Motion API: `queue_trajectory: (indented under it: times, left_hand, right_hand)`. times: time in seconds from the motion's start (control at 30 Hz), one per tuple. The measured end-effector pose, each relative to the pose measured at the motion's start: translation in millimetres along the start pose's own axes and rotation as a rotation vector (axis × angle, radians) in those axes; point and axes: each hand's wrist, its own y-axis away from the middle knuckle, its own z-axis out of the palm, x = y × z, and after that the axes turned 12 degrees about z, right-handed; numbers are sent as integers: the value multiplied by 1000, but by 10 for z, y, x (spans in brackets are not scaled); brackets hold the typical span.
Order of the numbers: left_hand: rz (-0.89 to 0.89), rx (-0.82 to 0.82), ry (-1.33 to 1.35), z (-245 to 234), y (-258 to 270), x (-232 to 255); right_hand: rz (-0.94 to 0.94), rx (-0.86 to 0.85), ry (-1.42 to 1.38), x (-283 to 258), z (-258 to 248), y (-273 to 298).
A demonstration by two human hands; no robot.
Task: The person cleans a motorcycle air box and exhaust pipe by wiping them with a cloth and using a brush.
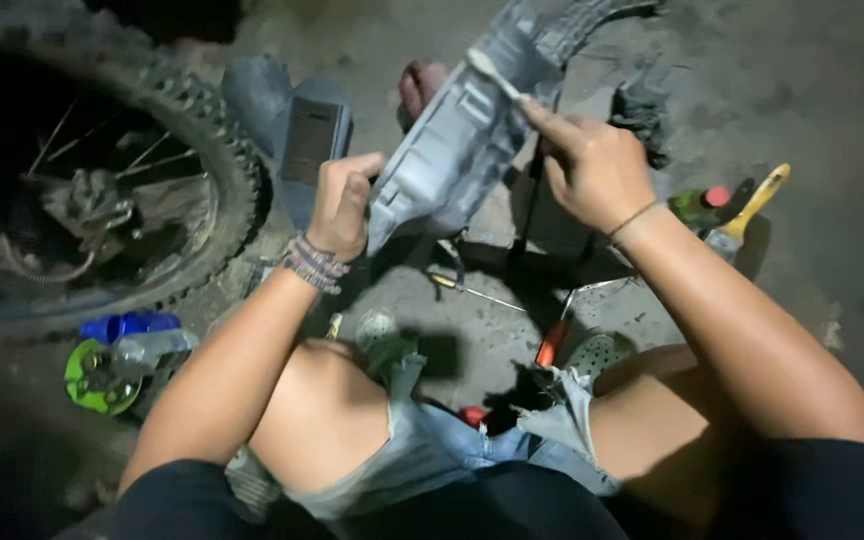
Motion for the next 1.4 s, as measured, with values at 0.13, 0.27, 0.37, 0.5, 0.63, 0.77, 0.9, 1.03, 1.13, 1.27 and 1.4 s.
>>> queue_trajectory:
  times: [0.13, 0.27, 0.37, 0.5, 0.63, 0.77, 0.9, 1.03, 1.13, 1.27, 1.4]
  left_hand:
    - [54, -32, -160, 15, 23, -22]
    - [75, -41, -209, 47, -70, 104]
    - [79, -28, -232, 55, -74, 77]
    - [90, -37, -268, 49, -55, 89]
    - [36, 14, -229, 17, -65, 11]
    - [23, 64, -176, -63, 13, -193]
    - [7, 94, -100, -93, 118, -348]
    - [-49, 132, -31, -124, 220, -481]
    - [-35, 191, 10, -44, 231, -411]
    - [12, 233, 127, -45, 202, -463]
    - [21, 273, 172, 24, 286, -642]
  right_hand:
    - [42, -99, -98, 260, 4, -186]
    - [281, -99, -164, 175, -160, -416]
    - [265, -143, -266, 59, -236, -581]
    - [448, -154, 30, 377, 70, -777]
    - [492, -160, 76, 163, 163, -819]
    - [426, -246, -160, 211, 29, -752]
    - [312, -225, -140, -333, -209, -403]
    - [99, -320, -283, -369, -124, -211]
    - [-62, -85, -30, 70, 232, -144]
    - [54, -21, -157, 44, 318, -15]
    - [-311, -70, -36, -204, 326, 323]
